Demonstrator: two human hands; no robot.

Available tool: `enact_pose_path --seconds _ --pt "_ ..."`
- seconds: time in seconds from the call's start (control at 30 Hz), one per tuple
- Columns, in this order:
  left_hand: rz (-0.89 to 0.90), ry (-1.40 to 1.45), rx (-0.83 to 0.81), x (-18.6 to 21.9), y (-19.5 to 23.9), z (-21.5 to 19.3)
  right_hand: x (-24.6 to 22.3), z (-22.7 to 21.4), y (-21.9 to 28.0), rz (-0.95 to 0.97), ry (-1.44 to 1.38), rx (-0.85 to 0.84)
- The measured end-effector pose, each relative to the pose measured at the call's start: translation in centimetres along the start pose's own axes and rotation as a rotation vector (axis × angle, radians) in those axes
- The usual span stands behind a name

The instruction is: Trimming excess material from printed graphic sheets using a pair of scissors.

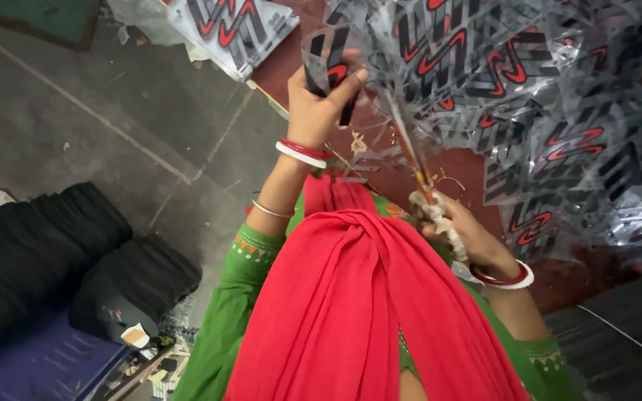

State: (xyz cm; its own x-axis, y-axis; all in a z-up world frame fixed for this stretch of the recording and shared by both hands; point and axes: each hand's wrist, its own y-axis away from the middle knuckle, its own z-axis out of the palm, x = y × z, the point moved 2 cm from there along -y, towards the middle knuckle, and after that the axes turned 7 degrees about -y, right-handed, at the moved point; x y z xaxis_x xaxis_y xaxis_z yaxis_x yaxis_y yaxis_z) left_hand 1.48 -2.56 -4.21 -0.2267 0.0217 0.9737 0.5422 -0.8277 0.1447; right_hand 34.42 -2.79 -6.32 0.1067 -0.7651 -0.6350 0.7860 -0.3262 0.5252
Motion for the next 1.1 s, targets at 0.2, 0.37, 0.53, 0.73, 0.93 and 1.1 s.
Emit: enact_pose_path --seconds 0.2,0.37,0.53,0.73,0.93,1.1 --pt "0.089 0.020 0.036 -1.7 1.2 2.0 1.9 -1.0 -1.6 -0.043 0.105 -0.037" --pt "0.013 0.117 0.070 -2.2 1.8 3.1 3.6 -2.9 -2.4 0.049 -0.209 0.028" --pt "0.078 0.209 0.159 -1.1 1.6 2.2 4.3 -3.9 -1.3 0.051 -0.248 -0.070" --pt "0.120 0.100 0.088 -1.4 2.0 2.6 -1.3 2.0 -1.6 -0.115 0.093 0.004" --pt "0.088 0.136 0.019 -2.6 2.1 4.0 0.9 1.2 -2.4 -0.153 -0.020 0.076" --pt "0.056 0.163 0.067 -1.8 0.6 3.8 2.4 1.8 -1.7 -0.271 0.251 0.275"
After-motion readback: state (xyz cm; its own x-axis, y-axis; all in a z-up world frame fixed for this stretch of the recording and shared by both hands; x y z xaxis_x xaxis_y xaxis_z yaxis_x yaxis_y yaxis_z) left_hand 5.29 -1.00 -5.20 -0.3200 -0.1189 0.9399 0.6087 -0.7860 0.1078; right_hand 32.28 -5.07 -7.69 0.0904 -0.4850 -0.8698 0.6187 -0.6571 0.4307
